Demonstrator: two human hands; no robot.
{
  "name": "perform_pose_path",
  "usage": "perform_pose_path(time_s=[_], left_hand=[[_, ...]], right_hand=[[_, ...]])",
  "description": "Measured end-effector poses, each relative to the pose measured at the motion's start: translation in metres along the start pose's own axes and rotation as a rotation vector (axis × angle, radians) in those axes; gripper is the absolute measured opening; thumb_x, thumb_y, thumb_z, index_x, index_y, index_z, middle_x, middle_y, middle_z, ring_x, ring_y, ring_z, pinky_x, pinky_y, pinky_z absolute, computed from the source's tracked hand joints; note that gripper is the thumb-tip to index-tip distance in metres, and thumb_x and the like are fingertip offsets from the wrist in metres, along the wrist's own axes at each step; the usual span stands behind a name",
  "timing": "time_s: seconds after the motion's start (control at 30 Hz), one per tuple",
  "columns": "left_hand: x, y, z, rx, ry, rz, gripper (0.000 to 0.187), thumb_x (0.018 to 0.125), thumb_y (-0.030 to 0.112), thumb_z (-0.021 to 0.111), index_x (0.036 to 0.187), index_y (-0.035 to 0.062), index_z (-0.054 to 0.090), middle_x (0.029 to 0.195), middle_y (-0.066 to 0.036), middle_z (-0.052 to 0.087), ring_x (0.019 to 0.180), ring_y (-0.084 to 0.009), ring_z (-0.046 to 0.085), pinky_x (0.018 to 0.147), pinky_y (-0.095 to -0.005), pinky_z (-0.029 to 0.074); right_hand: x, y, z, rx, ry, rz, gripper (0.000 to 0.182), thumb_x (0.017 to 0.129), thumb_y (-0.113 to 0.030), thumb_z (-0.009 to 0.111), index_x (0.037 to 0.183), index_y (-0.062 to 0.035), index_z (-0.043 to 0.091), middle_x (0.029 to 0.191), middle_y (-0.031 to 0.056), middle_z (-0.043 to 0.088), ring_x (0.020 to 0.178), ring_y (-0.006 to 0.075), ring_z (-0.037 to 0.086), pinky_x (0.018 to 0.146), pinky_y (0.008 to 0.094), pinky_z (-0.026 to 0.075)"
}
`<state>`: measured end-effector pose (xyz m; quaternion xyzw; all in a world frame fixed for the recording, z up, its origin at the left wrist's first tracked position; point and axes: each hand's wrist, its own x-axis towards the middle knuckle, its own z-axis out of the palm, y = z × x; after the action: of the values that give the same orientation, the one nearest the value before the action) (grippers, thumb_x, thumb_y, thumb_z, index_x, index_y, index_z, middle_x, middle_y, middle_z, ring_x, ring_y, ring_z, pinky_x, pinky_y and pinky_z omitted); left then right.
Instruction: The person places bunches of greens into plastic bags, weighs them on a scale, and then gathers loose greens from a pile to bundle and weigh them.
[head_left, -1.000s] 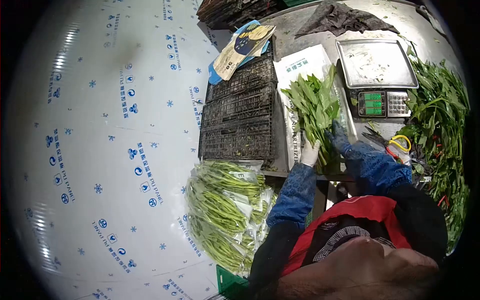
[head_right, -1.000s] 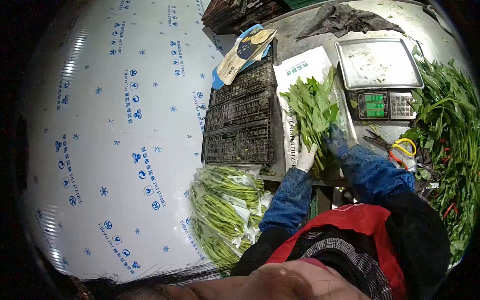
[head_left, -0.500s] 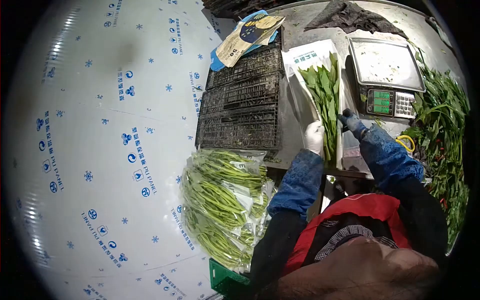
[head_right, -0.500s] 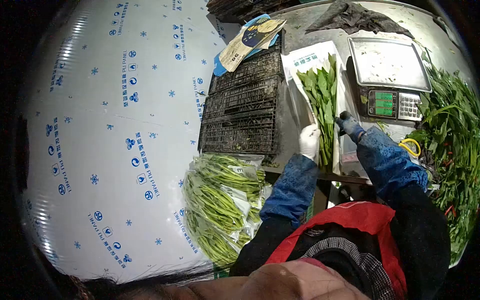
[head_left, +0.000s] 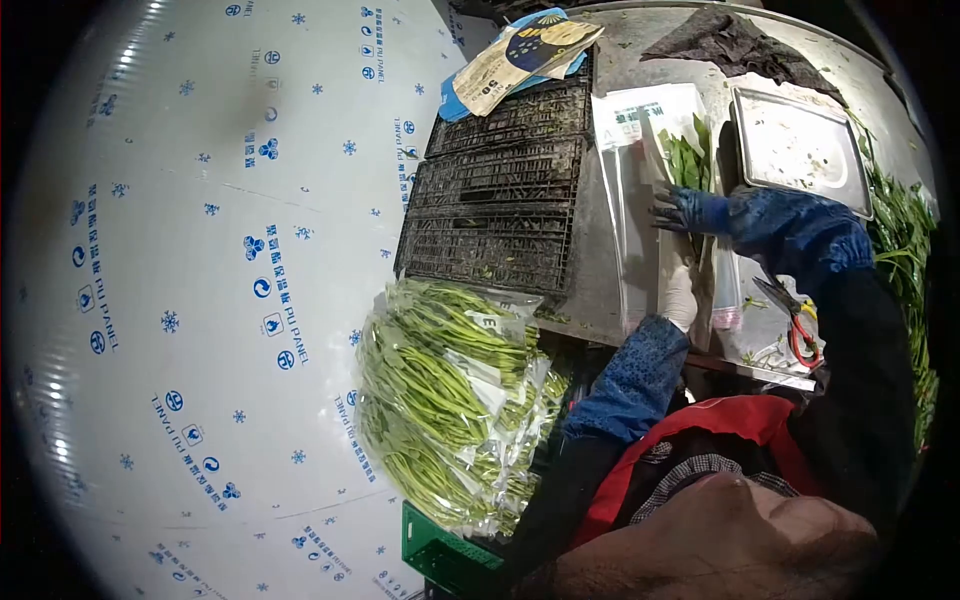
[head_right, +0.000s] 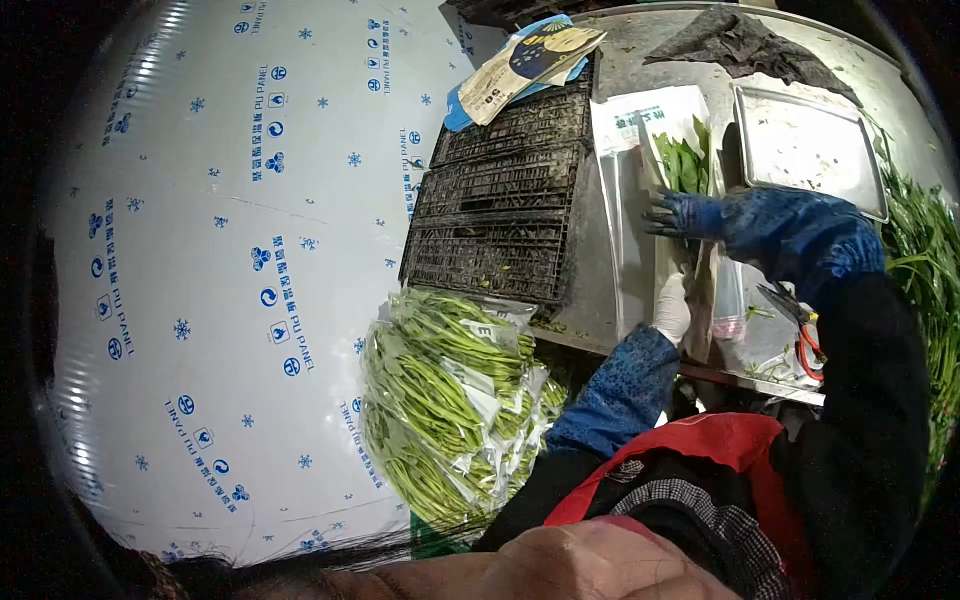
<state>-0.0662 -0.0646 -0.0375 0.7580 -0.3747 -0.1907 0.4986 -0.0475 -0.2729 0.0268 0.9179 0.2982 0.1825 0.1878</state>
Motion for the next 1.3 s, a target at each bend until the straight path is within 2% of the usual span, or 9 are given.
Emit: perform_pose_path(time_s=[0.07,0.13,0.17,0.27,0.37,0.47,0.6,0.83,1.3], left_hand=[[0.005,-0.003,-0.003,-0.15,-0.048,-0.069,0.026,0.082,0.002,0.041,0.105,-0.0017,0.052,0.1,-0.017,0.054,0.093,-0.0273,0.053,0.08,-0.0337,0.043],[0.005,-0.002,-0.005,-0.459,-0.154,-0.206,0.025,0.086,0.008,0.041,0.104,-0.0027,0.056,0.103,-0.013,0.057,0.094,-0.0214,0.053,0.083,-0.0323,0.043],[0.0,-0.009,-0.009,-1.208,0.024,-0.506,0.022,0.086,0.009,0.044,0.098,-0.0023,0.059,0.096,-0.009,0.059,0.087,-0.0201,0.055,0.079,-0.0298,0.046],[-0.004,0.022,-0.05,-1.023,-0.105,-0.463,0.019,0.085,0.006,0.046,0.094,-0.0035,0.06,0.087,-0.005,0.061,0.079,-0.016,0.057,0.078,-0.0276,0.047],[-0.003,0.039,-0.082,-0.725,-0.159,-0.332,0.022,0.075,-0.009,0.055,0.096,-0.0025,0.061,0.097,-0.007,0.062,0.085,-0.0138,0.057,0.079,-0.0249,0.045],[0.016,0.033,-0.102,-0.742,-0.217,-0.164,0.015,0.075,-0.003,0.062,0.089,-0.0043,0.062,0.092,-0.01,0.063,0.086,-0.0156,0.058,0.082,-0.0256,0.044],[0.031,0.006,-0.112,-0.485,-0.122,-0.064,0.012,0.075,0.009,0.067,0.082,-0.0009,0.066,0.085,-0.008,0.063,0.079,-0.0141,0.058,0.073,-0.0246,0.045],[0.03,-0.006,-0.075,0.418,-0.587,0.267,0.022,0.061,0.008,0.072,0.08,0.0084,0.062,0.083,-0.01,0.05,0.071,-0.0247,0.052,0.063,-0.034,0.044],[0.017,-0.015,-0.071,0.626,-0.615,0.4,0.015,0.075,0.024,0.053,0.08,0.0121,0.061,0.083,-0.016,0.051,0.078,-0.0357,0.052,0.07,-0.0438,0.045]], right_hand=[[0.01,-0.001,0.04,0.056,0.107,-0.056,0.045,0.07,-0.019,0.052,0.114,-0.0118,0.051,0.109,0.0107,0.053,0.105,0.0282,0.049,0.098,0.0439,0.034],[0.01,-0.004,0.113,0.343,-0.421,-0.025,0.021,0.066,-0.019,0.055,0.086,-0.0146,0.059,0.079,0.0036,0.057,0.082,0.0247,0.055,0.092,0.0401,0.038],[0.014,-0.002,0.077,0.312,-0.14,-0.086,0.005,0.063,-0.017,0.057,0.067,-0.0167,0.054,0.058,-0.0019,0.049,0.064,0.022,0.053,0.086,0.0363,0.041],[0.021,0.004,0.025,0.127,-0.181,-0.081,0.008,0.069,-0.023,0.054,0.063,-0.0174,0.054,0.058,0.0023,0.049,0.059,0.021,0.053,0.061,0.0346,0.044],[-0.003,0.002,-0.054,0.171,-0.177,0.141,0.014,0.065,-0.025,0.057,0.071,-0.013,0.053,0.061,0.0025,0.051,0.062,0.0222,0.052,0.063,0.0371,0.042],[-0.054,-0.01,-0.131,0.241,-0.353,0.196,0.051,0.07,-0.031,0.057,0.114,-0.008,0.048,0.066,0.0051,0.052,0.061,0.0237,0.052,0.056,0.0336,0.042],[-0.138,-0.087,-0.155,0.699,-0.469,0.746,0.064,0.069,-0.036,0.06,0.124,-0.0055,0.043,0.073,0.0132,0.057,0.068,0.0335,0.056,0.057,0.0419,0.044],[-0.156,-0.219,-0.24,0.738,-0.778,1.115,0.078,0.059,-0.026,0.072,0.128,-0.0094,0.04,0.083,0.0124,0.06,0.074,0.0293,0.059,0.064,0.0361,0.047],[-0.147,-0.276,-0.23,0.89,-0.362,1.106,0.08,0.071,-0.037,0.064,0.137,-0.0148,0.025,0.083,0.0175,0.058,0.072,0.031,0.057,0.062,0.038,0.044]])
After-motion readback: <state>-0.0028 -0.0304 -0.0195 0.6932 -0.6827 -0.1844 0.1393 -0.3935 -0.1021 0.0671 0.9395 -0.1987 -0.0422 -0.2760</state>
